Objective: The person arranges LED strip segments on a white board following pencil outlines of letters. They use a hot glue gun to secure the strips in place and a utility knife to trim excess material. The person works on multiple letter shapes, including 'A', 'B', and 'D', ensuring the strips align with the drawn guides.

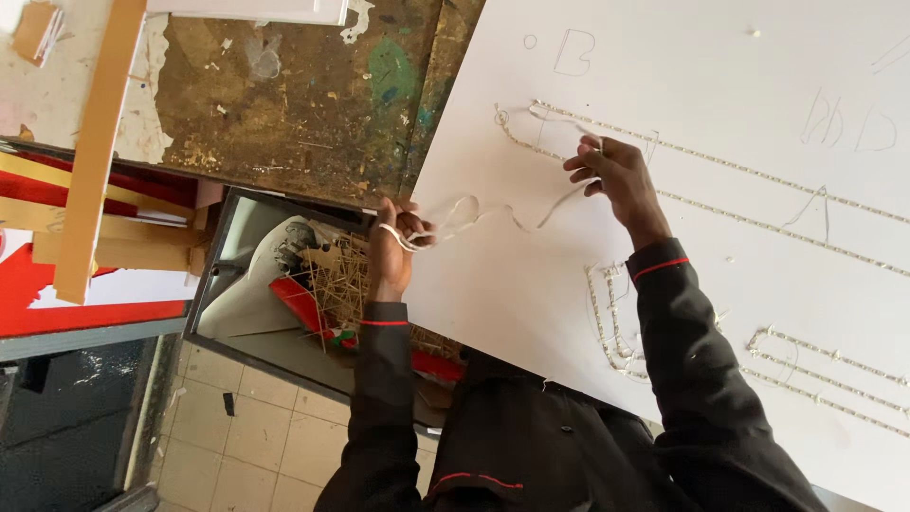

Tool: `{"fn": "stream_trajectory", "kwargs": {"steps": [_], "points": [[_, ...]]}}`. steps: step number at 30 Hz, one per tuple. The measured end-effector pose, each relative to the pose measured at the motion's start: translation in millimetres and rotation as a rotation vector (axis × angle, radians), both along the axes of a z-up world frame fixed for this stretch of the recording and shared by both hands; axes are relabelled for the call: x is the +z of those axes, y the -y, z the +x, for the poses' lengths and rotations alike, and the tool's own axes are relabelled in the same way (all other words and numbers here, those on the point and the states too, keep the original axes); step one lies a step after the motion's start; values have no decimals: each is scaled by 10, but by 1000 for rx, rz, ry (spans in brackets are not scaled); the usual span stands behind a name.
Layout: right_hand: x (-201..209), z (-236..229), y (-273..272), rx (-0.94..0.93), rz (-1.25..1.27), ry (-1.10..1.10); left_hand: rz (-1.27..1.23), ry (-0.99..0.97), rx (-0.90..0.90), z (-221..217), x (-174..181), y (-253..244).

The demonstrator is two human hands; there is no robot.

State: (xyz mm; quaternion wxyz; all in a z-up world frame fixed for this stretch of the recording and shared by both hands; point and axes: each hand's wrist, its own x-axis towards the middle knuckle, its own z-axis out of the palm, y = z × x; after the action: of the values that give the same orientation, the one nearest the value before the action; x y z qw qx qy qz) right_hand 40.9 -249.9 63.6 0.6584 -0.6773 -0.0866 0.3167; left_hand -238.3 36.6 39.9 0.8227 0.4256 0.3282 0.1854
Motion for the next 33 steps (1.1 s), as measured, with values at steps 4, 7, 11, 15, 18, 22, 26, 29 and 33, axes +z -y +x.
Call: {"fn": "stream_trajectory", "kwargs": {"steps": [4, 7, 11, 15, 18, 22, 26, 29, 33], "points": [[-267, 78, 320, 21, -426, 444, -109, 59, -46, -66, -79, 325], [71, -366, 502, -114, -560, 827, -115, 86, 135, 52, 62, 722], [690, -1271, 383, 240, -38, 387, 7, 95, 173, 425, 330, 1402], [612, -1632, 350, 402, 167, 274, 31, 87, 6, 642, 583, 1910], [562, -1540, 809, 370, 155, 232, 465, 195, 16, 593, 538, 2066], [882, -1296, 1734, 389, 139, 210, 1067, 78, 63, 430, 490, 2073], [1026, -905, 2835, 242, 59, 322, 1295, 48, -342, 262, 740, 2160], [926, -638, 3606, 133, 19, 469, 1253, 145, -685, 168, 918, 2375], [1029, -501, 4024, 252, -474, 810, 1231, 247, -704, 301, 797, 2567]]}}
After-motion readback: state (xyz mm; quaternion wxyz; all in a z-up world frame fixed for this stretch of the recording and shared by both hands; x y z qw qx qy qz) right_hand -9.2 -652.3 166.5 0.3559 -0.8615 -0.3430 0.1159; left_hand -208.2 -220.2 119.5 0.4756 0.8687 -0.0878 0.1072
